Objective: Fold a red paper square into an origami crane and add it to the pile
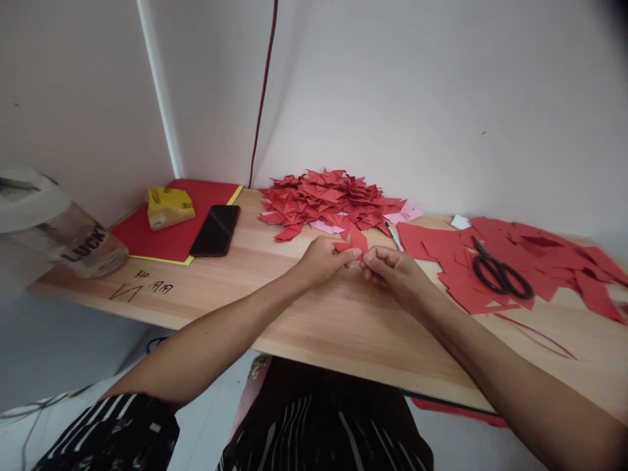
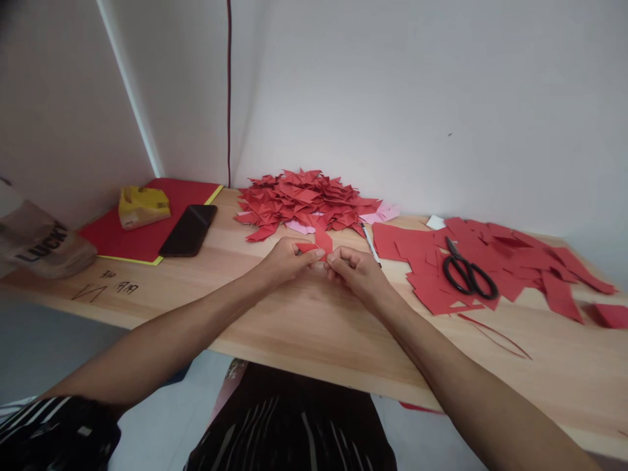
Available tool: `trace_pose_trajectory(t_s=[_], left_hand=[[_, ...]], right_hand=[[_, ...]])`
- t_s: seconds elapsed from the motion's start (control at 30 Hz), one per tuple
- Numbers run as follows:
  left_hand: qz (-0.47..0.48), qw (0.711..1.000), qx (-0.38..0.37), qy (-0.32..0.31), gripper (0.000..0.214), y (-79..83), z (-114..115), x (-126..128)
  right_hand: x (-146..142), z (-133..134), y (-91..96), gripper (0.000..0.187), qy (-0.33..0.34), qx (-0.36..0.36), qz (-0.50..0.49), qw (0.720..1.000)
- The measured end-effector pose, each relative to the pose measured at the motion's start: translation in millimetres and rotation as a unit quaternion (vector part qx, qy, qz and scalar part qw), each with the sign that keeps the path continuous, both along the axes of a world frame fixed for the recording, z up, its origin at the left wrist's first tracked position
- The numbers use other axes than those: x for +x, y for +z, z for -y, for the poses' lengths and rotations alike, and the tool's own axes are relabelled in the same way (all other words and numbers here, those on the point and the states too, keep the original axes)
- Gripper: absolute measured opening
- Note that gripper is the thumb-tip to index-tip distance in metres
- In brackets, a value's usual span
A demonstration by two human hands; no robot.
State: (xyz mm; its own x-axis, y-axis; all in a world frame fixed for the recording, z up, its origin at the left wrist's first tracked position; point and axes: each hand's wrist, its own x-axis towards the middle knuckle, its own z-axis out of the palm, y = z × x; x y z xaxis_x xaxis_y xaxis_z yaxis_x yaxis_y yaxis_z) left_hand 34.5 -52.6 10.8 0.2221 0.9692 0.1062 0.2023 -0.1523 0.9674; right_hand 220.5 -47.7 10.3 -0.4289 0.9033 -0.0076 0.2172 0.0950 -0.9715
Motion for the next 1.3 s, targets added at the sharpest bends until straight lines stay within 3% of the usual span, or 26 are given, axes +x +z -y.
trace_pose_trajectory(t_s=[0.17,0.37,0.53,0.7,0.9,1.03,1.3], left_hand=[[0.032,0.998,-0.049,-0.027,0.039,2.1,3.5,0.4],[0.076,0.995,-0.022,-0.068,0.033,-0.7,1.4,-0.6],[0.08,0.995,0.001,-0.065,0.032,0.0,1.9,1.4],[0.088,0.992,-0.03,-0.09,0.031,0.0,3.2,2.9],[0.017,0.998,0.031,-0.048,0.03,0.9,3.4,2.5],[0.002,1.0,0.02,-0.021,0.031,4.2,5.2,3.2],[0.041,0.998,-0.005,-0.055,0.031,0.8,2.9,2.8]], right_hand=[[0.1,0.6,1.8,0.04,0.007,-0.013,-0.01,1.0],[0.3,1.9,5.3,0.041,0.063,-0.06,-0.008,0.996],[-0.5,2.5,5.3,0.042,0.067,-0.03,0.005,0.997],[-0.1,1.5,2.5,0.04,0.079,0.003,0.019,0.997],[-1.5,1.1,-0.5,0.04,0.068,0.019,0.051,0.996],[-2.2,2.1,2.2,0.041,0.069,0.024,0.053,0.996],[1.6,0.2,3.3,0.043,0.116,0.026,0.1,0.988]])
